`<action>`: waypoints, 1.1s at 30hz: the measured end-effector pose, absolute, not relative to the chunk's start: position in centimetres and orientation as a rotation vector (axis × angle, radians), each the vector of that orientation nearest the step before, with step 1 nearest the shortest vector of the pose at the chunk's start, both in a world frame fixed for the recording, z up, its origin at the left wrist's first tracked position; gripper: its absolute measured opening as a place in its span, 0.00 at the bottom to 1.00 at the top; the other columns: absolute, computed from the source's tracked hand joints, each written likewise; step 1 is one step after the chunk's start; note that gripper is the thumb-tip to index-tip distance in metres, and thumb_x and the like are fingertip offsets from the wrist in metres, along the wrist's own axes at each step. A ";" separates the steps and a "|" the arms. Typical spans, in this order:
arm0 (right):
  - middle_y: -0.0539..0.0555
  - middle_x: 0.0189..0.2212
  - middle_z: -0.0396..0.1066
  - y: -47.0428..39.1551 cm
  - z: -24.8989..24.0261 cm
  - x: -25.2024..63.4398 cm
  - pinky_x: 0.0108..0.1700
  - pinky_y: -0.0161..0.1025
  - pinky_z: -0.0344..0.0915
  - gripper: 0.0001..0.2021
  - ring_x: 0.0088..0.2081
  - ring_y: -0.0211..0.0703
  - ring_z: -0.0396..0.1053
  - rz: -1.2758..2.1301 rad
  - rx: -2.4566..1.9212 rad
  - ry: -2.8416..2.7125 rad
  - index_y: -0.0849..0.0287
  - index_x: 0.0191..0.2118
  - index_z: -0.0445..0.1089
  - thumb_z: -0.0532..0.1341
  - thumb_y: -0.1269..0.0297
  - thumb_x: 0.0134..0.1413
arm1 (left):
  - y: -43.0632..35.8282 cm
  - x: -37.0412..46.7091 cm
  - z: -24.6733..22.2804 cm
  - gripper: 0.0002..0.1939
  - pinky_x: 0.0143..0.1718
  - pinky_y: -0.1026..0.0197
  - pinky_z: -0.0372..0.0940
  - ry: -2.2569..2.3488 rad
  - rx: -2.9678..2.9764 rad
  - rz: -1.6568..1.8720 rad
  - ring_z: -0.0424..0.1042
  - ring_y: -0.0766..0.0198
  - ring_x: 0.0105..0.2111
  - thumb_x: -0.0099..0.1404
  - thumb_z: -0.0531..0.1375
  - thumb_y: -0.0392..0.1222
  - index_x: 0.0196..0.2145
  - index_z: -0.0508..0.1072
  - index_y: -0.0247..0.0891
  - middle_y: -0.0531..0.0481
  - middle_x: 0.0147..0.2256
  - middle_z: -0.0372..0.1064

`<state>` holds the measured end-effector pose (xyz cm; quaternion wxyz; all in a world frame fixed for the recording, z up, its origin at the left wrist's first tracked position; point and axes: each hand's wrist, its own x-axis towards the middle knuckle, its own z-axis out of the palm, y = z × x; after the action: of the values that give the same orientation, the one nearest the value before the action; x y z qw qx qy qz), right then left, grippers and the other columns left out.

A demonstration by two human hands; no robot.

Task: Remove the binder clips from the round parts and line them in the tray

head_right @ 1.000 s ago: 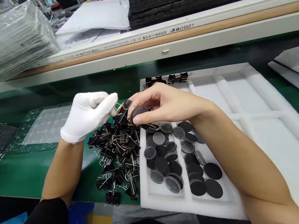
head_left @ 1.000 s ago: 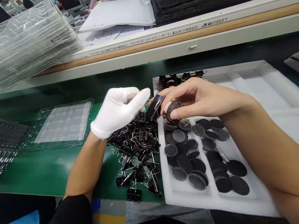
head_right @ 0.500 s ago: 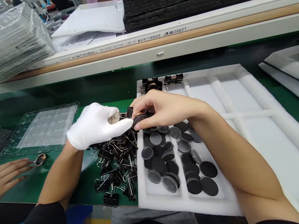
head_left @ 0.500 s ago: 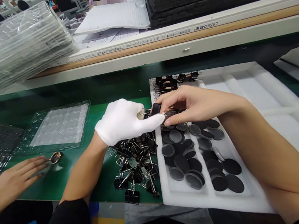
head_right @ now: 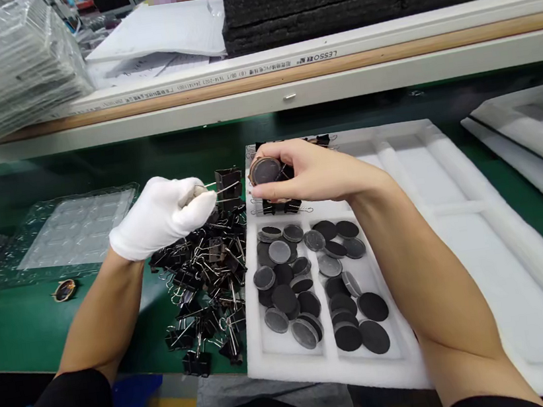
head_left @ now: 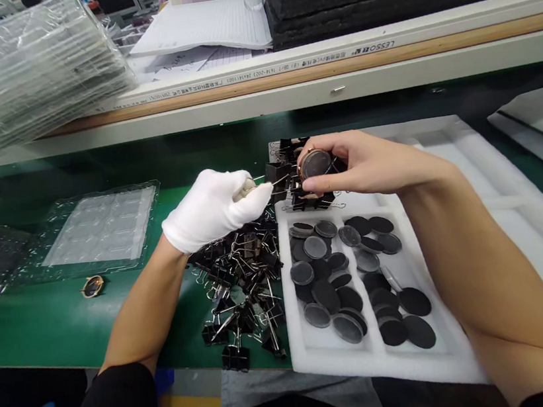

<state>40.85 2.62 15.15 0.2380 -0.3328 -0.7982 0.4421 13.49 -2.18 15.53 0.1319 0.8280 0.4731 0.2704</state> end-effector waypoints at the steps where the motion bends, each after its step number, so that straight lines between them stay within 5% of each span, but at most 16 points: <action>1: 0.54 0.37 0.76 2.7 15.1 40.8 0.38 0.44 0.68 0.21 0.37 0.50 0.72 1.169 -0.912 -2.220 0.55 0.40 0.77 0.77 0.44 0.56 | -2.3 13.5 15.6 0.24 0.25 0.62 0.50 1.341 2.395 0.773 0.51 0.71 0.20 0.68 0.57 0.52 0.19 0.54 0.41 0.58 0.17 0.51; 8: 0.51 0.34 0.73 2.3 15.7 40.2 0.37 0.41 0.63 0.12 0.35 0.46 0.69 1.091 -0.829 -2.492 0.56 0.34 0.73 0.70 0.54 0.58 | -2.8 13.7 15.8 0.24 0.23 0.63 0.49 1.180 2.461 0.682 0.51 0.72 0.20 0.71 0.56 0.50 0.20 0.56 0.40 0.59 0.17 0.52; 20: 0.50 0.32 0.72 1.5 16.0 40.3 0.37 0.39 0.61 0.10 0.34 0.44 0.67 1.057 -0.731 -2.595 0.57 0.36 0.73 0.67 0.56 0.64 | -3.0 14.0 15.7 0.23 0.23 0.64 0.52 1.108 2.482 0.638 0.56 0.71 0.19 0.72 0.56 0.49 0.21 0.62 0.39 0.58 0.17 0.56; 28: 0.49 0.34 0.71 0.8 15.9 39.7 0.36 0.39 0.61 0.14 0.34 0.44 0.66 0.995 -0.845 -2.587 0.56 0.50 0.73 0.70 0.60 0.61 | -2.9 14.3 15.2 0.21 0.24 0.64 0.56 1.139 2.419 0.624 0.60 0.70 0.20 0.72 0.56 0.49 0.22 0.66 0.39 0.57 0.18 0.60; 33: 0.50 0.35 0.72 0.7 16.1 39.5 0.36 0.39 0.61 0.14 0.35 0.45 0.67 0.974 -0.892 -2.615 0.57 0.49 0.72 0.69 0.60 0.61 | -2.3 14.2 15.0 0.21 0.25 0.62 0.59 1.194 2.378 0.599 0.63 0.68 0.21 0.71 0.57 0.53 0.24 0.68 0.39 0.56 0.19 0.63</action>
<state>39.52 0.72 16.08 0.1059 -0.3028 -0.8875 0.3307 14.25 -2.28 14.97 0.2055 0.8533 0.4284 0.2147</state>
